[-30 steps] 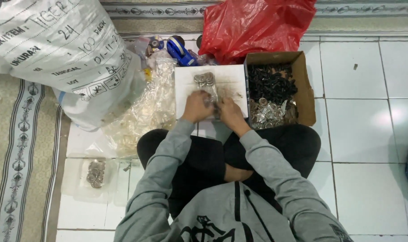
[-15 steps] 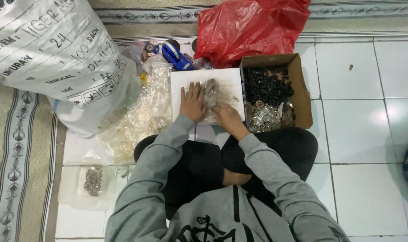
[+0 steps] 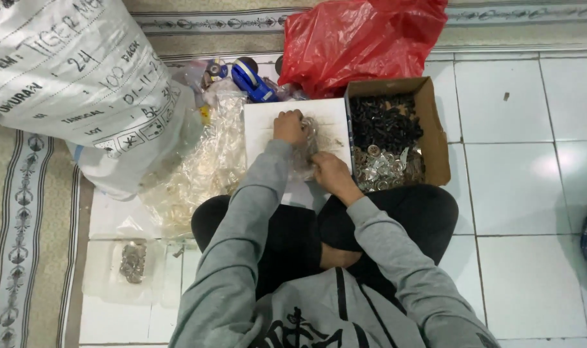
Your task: Assembling metal bearings into fidget spinner frames and packaging them into plastic bags.
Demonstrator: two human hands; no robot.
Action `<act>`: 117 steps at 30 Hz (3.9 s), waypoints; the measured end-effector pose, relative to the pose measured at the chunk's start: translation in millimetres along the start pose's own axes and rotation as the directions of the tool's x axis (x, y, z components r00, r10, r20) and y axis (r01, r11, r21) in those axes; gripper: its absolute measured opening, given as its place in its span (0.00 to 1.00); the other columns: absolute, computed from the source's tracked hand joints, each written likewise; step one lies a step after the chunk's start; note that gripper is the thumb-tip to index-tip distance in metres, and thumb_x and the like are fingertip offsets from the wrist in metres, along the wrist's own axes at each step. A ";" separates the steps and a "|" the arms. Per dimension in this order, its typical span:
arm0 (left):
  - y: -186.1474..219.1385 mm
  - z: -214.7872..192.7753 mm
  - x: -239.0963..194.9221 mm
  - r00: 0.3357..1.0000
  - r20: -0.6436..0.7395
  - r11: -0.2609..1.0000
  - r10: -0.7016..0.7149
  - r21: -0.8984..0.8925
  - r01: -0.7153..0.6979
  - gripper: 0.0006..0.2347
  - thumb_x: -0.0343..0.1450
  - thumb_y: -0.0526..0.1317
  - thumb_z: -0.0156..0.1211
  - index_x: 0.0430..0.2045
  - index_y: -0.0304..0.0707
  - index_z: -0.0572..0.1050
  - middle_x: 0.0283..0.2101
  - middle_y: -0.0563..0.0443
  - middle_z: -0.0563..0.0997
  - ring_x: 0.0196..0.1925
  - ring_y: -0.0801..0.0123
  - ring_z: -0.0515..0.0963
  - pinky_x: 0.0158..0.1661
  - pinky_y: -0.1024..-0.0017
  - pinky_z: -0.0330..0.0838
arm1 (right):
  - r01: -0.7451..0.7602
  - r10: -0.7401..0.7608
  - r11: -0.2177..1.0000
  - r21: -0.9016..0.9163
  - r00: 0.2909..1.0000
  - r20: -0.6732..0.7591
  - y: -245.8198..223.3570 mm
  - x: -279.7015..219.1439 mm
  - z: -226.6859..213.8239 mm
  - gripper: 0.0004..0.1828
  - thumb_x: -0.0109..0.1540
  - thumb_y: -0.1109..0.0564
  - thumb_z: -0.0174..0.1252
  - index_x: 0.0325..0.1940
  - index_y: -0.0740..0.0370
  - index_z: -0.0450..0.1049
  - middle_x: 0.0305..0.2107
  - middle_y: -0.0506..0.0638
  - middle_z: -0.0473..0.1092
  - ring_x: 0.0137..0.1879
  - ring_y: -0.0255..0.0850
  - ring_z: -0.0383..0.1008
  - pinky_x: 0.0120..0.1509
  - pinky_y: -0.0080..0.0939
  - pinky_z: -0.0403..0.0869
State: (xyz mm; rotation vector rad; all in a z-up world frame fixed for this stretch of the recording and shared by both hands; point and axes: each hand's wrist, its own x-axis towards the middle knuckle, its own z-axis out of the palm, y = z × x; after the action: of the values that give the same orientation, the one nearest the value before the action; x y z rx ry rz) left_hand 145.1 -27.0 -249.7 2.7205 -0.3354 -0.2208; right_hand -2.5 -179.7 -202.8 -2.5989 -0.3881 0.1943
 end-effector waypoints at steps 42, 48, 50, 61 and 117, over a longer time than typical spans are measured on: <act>5.3 -37.1 -135.9 1.000 -0.013 0.930 -0.026 -0.367 0.020 0.16 0.77 0.41 0.44 0.46 0.28 0.78 0.38 0.29 0.84 0.44 0.38 0.84 0.47 0.48 0.77 | 0.011 0.085 0.855 0.519 0.983 -0.160 29.9 34.6 7.9 0.10 0.68 0.56 0.56 0.37 0.60 0.80 0.28 0.52 0.76 0.39 0.47 0.77 0.48 0.47 0.75; 6.8 -10.5 -116.2 0.961 -0.046 0.775 -0.271 -0.602 0.190 0.13 0.77 0.41 0.49 0.47 0.34 0.79 0.42 0.31 0.84 0.51 0.37 0.82 0.50 0.47 0.77 | -0.156 0.286 0.865 0.476 0.934 -0.215 28.8 60.8 34.0 0.15 0.67 0.49 0.58 0.32 0.60 0.79 0.20 0.53 0.72 0.29 0.45 0.73 0.34 0.45 0.70; 11.2 -7.8 -108.9 0.942 -0.075 0.731 -0.329 -0.651 0.203 0.11 0.77 0.39 0.50 0.46 0.37 0.78 0.41 0.33 0.84 0.50 0.38 0.82 0.51 0.48 0.76 | -0.203 0.346 0.848 0.489 0.912 -0.221 14.8 61.0 24.7 0.10 0.64 0.51 0.60 0.38 0.59 0.79 0.21 0.53 0.72 0.30 0.47 0.74 0.36 0.47 0.71; -5.3 -1.4 -98.3 0.943 -0.085 0.553 -0.321 -0.825 0.114 0.12 0.73 0.30 0.47 0.34 0.45 0.81 0.39 0.37 0.84 0.48 0.45 0.82 0.51 0.55 0.74 | -0.211 0.321 0.765 0.608 0.944 -0.076 36.5 78.7 8.0 0.14 0.64 0.62 0.50 0.48 0.56 0.81 0.37 0.58 0.78 0.43 0.47 0.79 0.48 0.46 0.75; 13.5 52.2 -103.6 0.924 -0.354 0.988 0.145 -0.005 -0.156 0.29 0.77 0.47 0.43 0.74 0.34 0.51 0.76 0.34 0.53 0.79 0.43 0.50 0.76 0.48 0.40 | -0.009 0.006 0.992 -0.129 1.000 -0.025 4.5 82.7 0.3 0.31 0.72 0.48 0.37 0.80 0.58 0.52 0.77 0.59 0.48 0.81 0.62 0.43 0.77 0.80 0.42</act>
State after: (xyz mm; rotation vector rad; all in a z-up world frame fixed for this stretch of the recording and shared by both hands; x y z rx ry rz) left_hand 32.7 -30.6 -280.9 2.6169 -0.4269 0.3015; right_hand 77.0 -157.8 -210.6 -2.7276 -0.3945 0.1445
